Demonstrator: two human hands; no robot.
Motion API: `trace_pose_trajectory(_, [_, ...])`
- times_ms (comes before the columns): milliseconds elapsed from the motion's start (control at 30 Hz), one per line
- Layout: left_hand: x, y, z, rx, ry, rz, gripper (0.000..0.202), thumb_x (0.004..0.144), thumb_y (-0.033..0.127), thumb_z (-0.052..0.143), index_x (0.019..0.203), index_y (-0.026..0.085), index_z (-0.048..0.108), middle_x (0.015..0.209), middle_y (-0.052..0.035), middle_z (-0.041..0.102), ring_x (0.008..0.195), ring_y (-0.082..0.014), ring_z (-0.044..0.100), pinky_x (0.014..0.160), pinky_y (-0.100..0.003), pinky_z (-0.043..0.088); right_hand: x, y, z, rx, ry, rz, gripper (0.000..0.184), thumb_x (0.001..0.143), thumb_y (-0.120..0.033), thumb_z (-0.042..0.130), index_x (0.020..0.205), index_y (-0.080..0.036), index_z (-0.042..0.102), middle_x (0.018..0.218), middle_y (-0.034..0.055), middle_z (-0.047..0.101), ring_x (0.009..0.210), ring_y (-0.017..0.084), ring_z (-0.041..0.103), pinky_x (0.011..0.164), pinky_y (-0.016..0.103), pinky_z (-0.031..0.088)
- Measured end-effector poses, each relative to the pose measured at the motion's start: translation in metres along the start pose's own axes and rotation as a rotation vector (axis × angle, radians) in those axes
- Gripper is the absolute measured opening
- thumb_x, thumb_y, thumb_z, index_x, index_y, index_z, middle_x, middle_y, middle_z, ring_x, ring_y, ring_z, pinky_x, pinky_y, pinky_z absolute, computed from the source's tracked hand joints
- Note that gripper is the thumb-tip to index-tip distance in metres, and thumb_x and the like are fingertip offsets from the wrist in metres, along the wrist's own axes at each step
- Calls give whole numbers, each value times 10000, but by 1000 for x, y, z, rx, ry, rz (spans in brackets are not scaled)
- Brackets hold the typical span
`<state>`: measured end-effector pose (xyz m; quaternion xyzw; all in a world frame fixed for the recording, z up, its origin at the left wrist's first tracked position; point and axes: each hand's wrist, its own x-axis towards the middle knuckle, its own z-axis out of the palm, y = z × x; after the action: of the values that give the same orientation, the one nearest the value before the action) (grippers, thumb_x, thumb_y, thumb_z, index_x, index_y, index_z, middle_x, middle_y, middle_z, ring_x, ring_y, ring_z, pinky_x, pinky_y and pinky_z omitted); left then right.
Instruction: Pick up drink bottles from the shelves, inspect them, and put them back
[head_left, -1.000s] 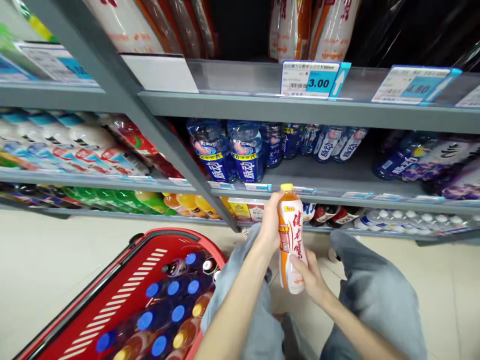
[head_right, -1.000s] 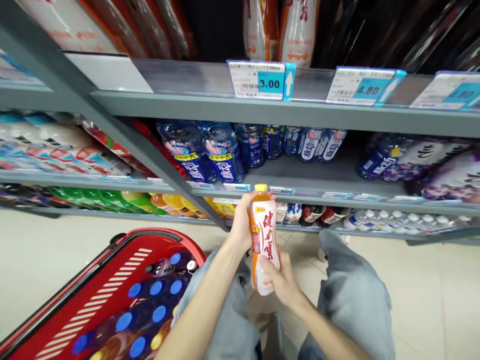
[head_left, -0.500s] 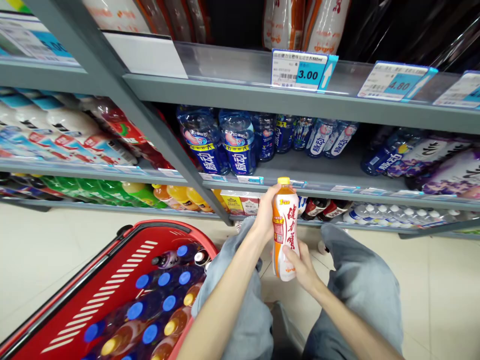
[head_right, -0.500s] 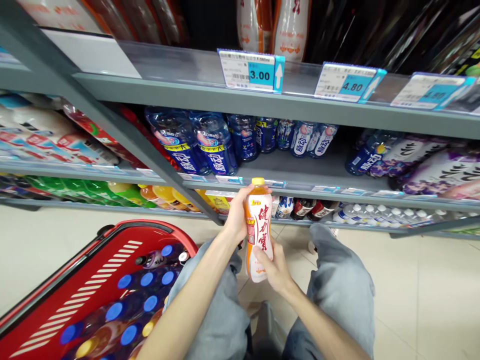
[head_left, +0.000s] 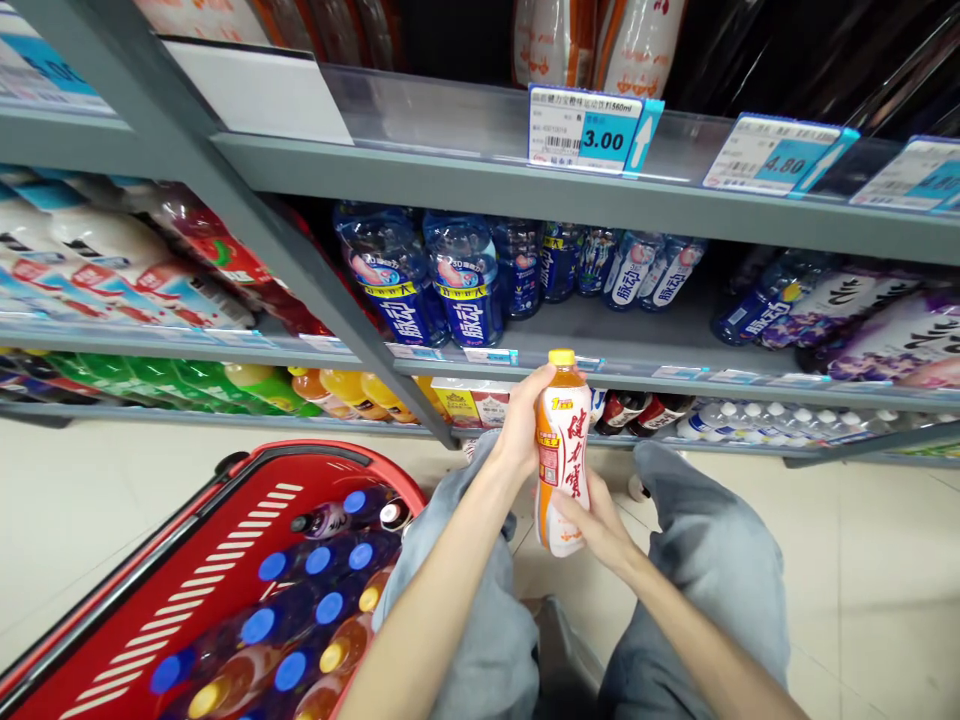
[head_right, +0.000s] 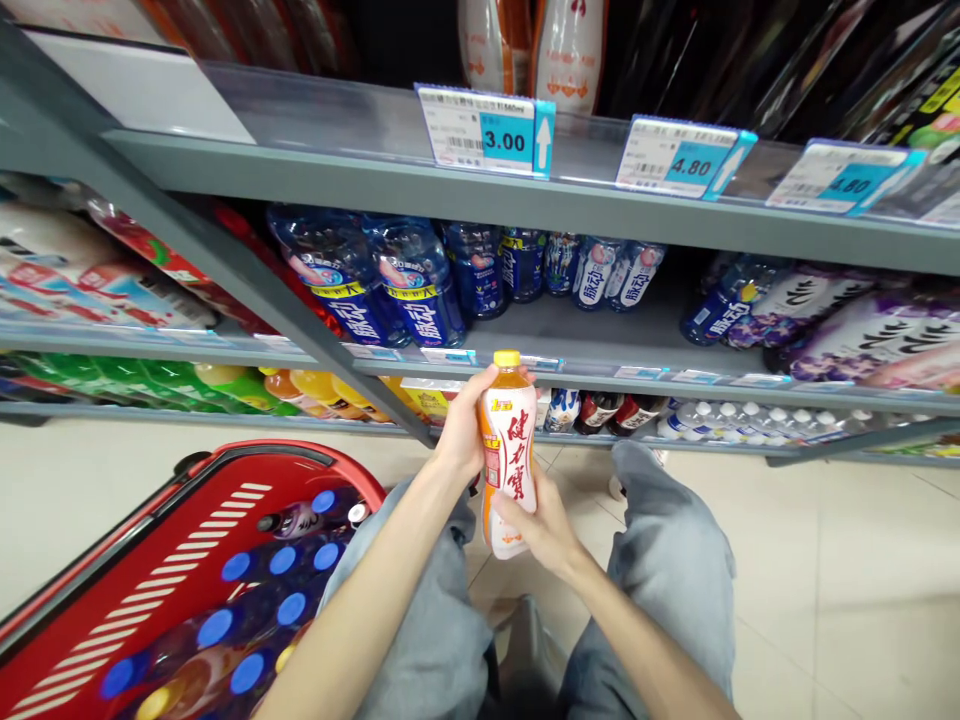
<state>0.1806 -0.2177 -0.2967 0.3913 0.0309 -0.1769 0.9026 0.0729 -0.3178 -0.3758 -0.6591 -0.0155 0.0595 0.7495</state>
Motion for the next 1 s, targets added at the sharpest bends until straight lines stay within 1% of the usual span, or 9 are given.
trace_pose_trajectory(100, [1, -5, -2, 38, 17, 15, 306, 786, 422, 716, 862, 127, 737, 829, -47, 707, 677, -133, 613, 669, -248, 494, 1, -5, -1, -83, 26, -39, 458, 851, -441, 717, 1215, -217, 553, 1065, 57, 671, 947, 227, 636, 854, 359, 517])
trace_pose_trajectory(233, [4, -12, -2, 48, 38, 4, 307, 787, 435, 721, 853, 136, 731, 850, -47, 709, 700, -136, 615, 682, -247, 484, 2, -8, -2, -139, 139, -65, 464, 834, -400, 739, 1209, -236, 519, 1079, 38, 667, 954, 216, 634, 866, 350, 502])
trace_pose_trajectory(367, [5, -15, 2, 68, 23, 15, 313, 788, 441, 717, 847, 134, 725, 812, -45, 695, 673, -143, 603, 666, -263, 475, 4, -8, -1, 8, 214, -89, 354, 814, -379, 762, 1069, -238, 561, 995, 15, 681, 900, 197, 647, 809, 324, 520])
trace_pose_trajectory(467, [4, -14, 4, 81, 15, 5, 281, 773, 410, 739, 854, 142, 711, 853, -44, 696, 716, -145, 611, 695, -259, 472, 6, -8, -1, 174, 201, -52, 369, 787, -351, 787, 1068, -241, 575, 970, 8, 691, 856, 191, 671, 779, 322, 542])
trace_pose_trajectory(533, [4, -11, 3, 128, -15, 1, 266, 775, 397, 743, 860, 149, 704, 851, -37, 694, 719, -146, 613, 694, -258, 469, 5, -8, -3, 285, 164, -11, 395, 780, -331, 787, 1105, -242, 581, 973, 11, 699, 837, 195, 690, 769, 327, 555])
trace_pose_trajectory(633, [3, -6, 2, 195, -64, 6, 242, 779, 373, 739, 885, 157, 712, 874, -34, 706, 747, -153, 630, 707, -258, 472, 3, -6, -7, 448, 45, 39, 392, 784, -343, 752, 1123, -221, 596, 933, 29, 723, 736, 212, 712, 678, 341, 574])
trace_pose_trajectory(733, [1, -5, 1, 201, -90, -45, 251, 765, 359, 741, 913, 156, 733, 927, -53, 732, 814, -176, 659, 765, -268, 483, -2, -2, -9, 607, -89, 89, 372, 771, -412, 715, 1044, -174, 632, 879, 67, 744, 634, 231, 712, 589, 347, 568])
trace_pose_trajectory(867, [2, -3, 6, 248, -123, -128, 247, 785, 351, 714, 935, 157, 750, 966, -82, 749, 848, -208, 682, 790, -295, 499, -8, 0, -17, 730, -189, 165, 401, 767, -473, 686, 978, -134, 664, 867, 106, 740, 630, 240, 715, 566, 331, 553])
trace_pose_trajectory(1000, [13, 5, 18, 336, -308, -153, 243, 833, 369, 675, 944, 164, 746, 1015, -114, 747, 892, -241, 690, 807, -335, 513, -1, -11, -35, 696, -281, 166, 415, 768, -481, 696, 996, -136, 668, 879, 115, 730, 607, 226, 698, 540, 322, 539])
